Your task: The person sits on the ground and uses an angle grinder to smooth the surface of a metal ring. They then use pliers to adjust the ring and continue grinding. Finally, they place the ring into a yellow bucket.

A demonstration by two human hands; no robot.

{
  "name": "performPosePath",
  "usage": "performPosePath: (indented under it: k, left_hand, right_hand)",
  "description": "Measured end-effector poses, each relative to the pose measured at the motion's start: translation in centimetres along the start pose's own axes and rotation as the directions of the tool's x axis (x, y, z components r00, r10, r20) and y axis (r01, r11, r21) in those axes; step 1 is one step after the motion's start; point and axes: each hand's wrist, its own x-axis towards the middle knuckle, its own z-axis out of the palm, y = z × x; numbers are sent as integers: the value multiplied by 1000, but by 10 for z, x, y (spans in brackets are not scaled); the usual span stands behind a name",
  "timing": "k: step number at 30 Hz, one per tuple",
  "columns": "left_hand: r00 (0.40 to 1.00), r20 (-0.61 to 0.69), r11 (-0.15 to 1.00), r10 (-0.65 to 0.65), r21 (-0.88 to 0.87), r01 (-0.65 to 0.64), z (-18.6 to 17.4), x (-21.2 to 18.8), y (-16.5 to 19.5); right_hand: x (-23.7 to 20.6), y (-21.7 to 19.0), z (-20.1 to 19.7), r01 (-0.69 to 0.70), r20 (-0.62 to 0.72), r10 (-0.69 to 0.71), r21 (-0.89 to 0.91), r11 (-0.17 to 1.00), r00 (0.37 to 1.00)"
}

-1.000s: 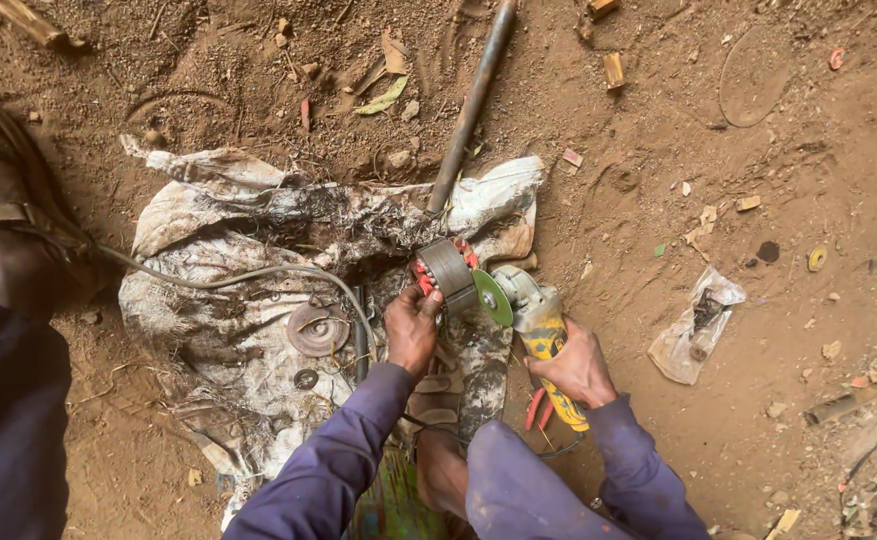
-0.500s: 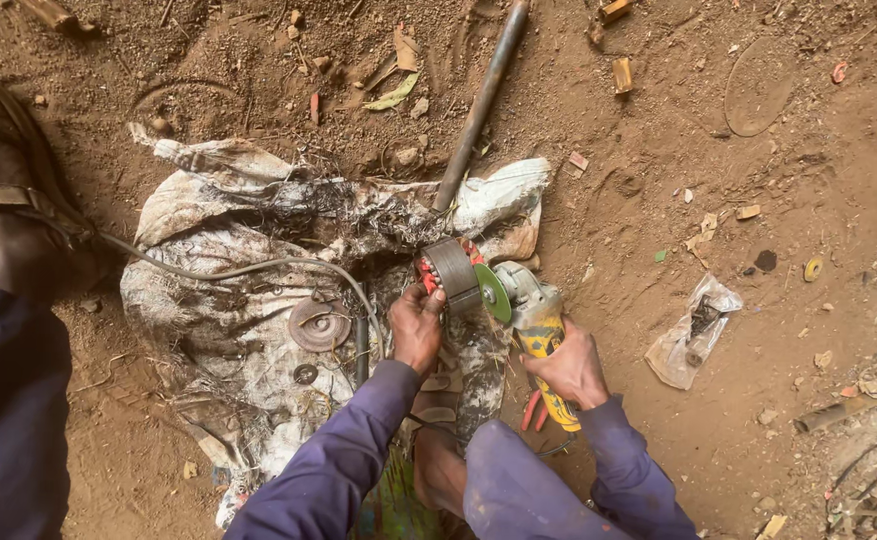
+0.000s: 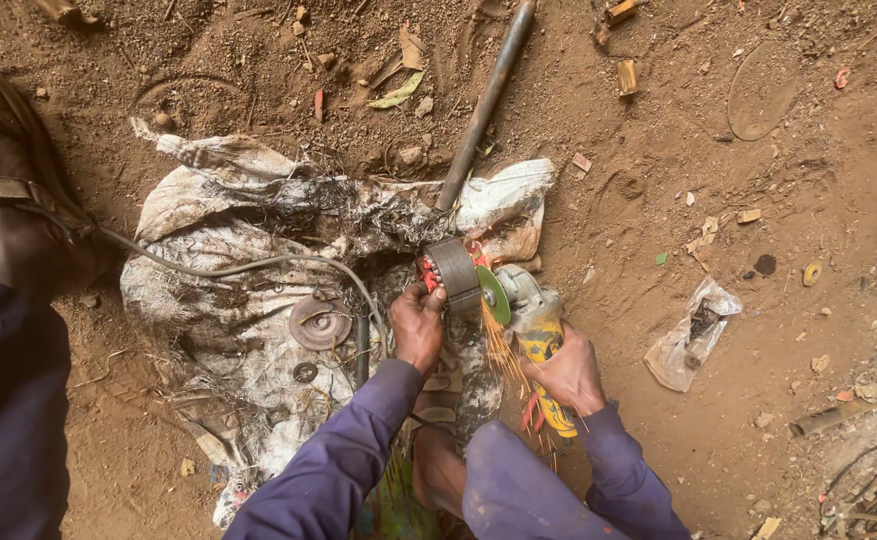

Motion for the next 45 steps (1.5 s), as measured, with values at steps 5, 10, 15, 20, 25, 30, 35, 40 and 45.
performPosePath:
  k: [5, 10, 15, 20, 25, 30, 35, 40, 45]
  left_hand:
    - [1000, -10, 1000, -19, -3, 19, 0, 0, 2]
    - [1000, 1, 998, -10, -54, 10, 0, 1, 2]
    - [1000, 3, 999, -12, -34, 12, 0, 1, 2]
    - [1000, -10, 1000, -12, -24, 12, 0, 0, 2]
    - [1000, -19, 1000, -4, -14, 4, 1, 0, 3]
    - [1000, 11, 990, -28, -135, 29, 2, 0, 3]
    - [1000, 4, 997, 3, -79, -2, 2, 1, 4]
    - [999, 2, 999, -50, -15, 50, 0, 2, 3]
    - [999, -13, 997, 34, -71, -34, 2, 5, -1]
  right_hand:
    - [-1, -5, 3, -104, -30, 103, -30, 994, 994]
    - [-3, -8, 3, -124, -28, 123, -25, 992, 992]
    - [-3, -5, 6, -125, -26, 125, -2, 992, 992]
    - [-2, 0, 8, -38, -50, 37, -11, 999, 998]
    - [-3, 1, 7, -93, -42, 94, 36, 995, 995]
    - [-3, -5, 9, -93, -53, 97, 81, 992, 994]
    - [-1, -8, 7, -119, -29, 119, 20, 993, 992]
    - [1, -10, 5, -132, -10, 132, 22, 991, 991]
    - [4, -14, 6, -92, -41, 92, 21, 996, 995]
